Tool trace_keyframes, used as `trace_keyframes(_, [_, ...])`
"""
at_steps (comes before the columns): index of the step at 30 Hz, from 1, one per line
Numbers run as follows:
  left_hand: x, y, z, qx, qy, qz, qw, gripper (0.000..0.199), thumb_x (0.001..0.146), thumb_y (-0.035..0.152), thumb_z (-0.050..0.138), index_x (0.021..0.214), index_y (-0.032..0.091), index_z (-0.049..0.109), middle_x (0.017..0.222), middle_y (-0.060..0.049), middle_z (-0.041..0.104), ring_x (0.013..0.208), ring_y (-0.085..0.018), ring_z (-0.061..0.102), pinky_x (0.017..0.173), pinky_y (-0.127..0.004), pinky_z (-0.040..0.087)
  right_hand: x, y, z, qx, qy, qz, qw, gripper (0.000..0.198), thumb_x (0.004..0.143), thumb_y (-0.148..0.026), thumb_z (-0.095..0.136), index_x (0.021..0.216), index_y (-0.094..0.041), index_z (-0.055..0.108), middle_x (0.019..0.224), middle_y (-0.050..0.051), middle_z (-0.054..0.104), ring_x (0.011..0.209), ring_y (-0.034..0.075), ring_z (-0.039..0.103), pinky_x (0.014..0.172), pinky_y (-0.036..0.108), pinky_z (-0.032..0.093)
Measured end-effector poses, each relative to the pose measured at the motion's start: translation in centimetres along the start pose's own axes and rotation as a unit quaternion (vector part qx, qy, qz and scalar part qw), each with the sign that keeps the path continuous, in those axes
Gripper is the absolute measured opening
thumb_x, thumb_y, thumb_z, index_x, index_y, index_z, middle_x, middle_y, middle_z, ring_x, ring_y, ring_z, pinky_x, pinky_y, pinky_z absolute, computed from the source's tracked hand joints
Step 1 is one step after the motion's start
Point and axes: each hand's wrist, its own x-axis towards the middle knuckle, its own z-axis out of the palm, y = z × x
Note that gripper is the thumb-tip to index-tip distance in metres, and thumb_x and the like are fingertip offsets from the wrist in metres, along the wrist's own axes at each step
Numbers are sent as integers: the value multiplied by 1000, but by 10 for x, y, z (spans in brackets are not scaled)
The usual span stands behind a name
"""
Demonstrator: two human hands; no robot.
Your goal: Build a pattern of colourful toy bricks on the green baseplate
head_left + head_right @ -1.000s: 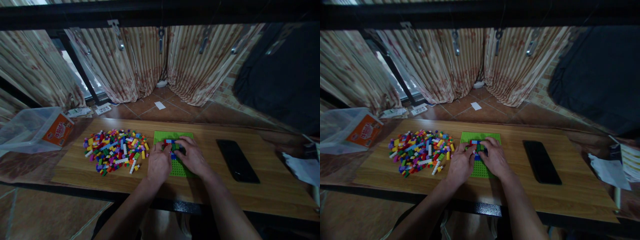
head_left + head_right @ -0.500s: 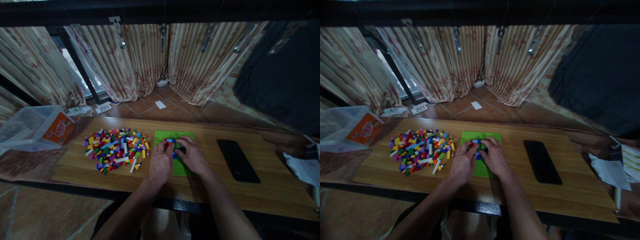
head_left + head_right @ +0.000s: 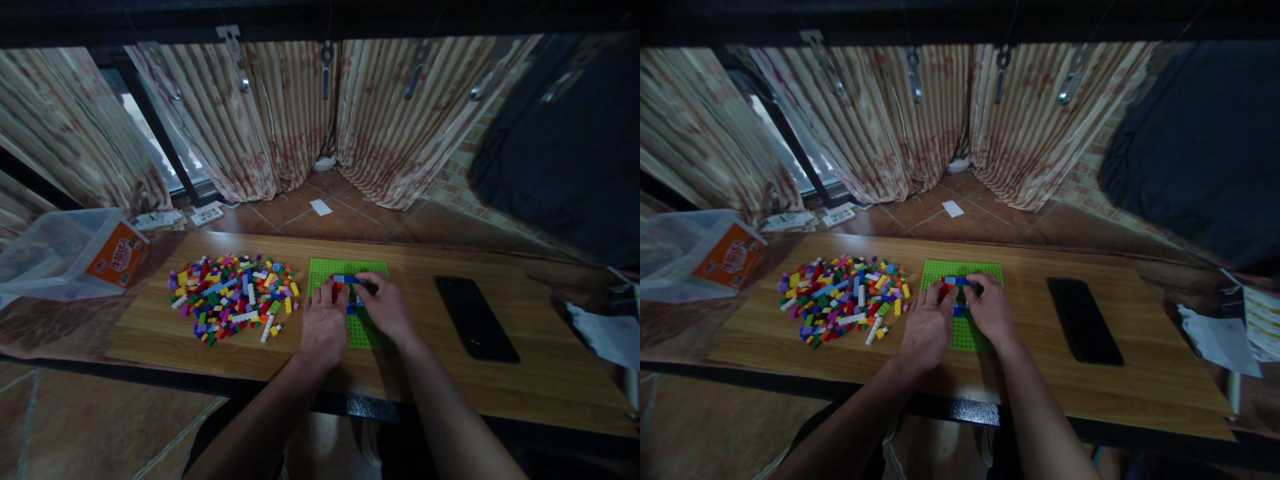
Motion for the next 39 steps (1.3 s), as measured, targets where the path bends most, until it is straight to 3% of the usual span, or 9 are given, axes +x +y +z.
trace_keyframes(13, [0, 4, 1, 36, -13, -4, 999, 46, 90, 17, 41, 136, 21, 46, 139, -16, 44, 114, -29, 52, 91, -43, 48, 9, 3, 12, 36, 41, 54, 997, 16, 71, -29, 61, 81, -21, 71, 88, 5, 69, 80, 20, 63, 76, 36, 52])
trace_keyframes(30, [2, 11, -3, 23, -19, -17, 999, 48, 89, 12, 39, 135, 19, 50, 137, -17, 47, 113, -30, 53, 90, -47, 49, 8, 8, 19, 41, 26, 49, 998, 20, 74, -29, 58, 88, -21, 70, 91, 5, 70, 85, 21, 64, 84, 41, 51])
trace_keyframes(35, [-4, 0, -2, -22, -7, 9, 1000, 51, 88, 16, 44, 139, 18, 44, 143, -17, 43, 118, -32, 52, 96, -48, 46, 6, 11, 12, 69, 38, 47, 996, 27, 77, -37, 58, 96, -21, 70, 97, 7, 72, 89, 22, 65, 85, 41, 51])
trace_keyframes(39, [-3, -11, -1, -96, 23, 5, 995, 51, 88, 14, 43, 139, 16, 42, 139, -13, 49, 121, -26, 52, 102, -40, 43, 8, 15, 4, 100, 78, 74, 989, 33, 81, -41, 54, 97, -18, 70, 98, 10, 73, 91, 24, 67, 86, 42, 51])
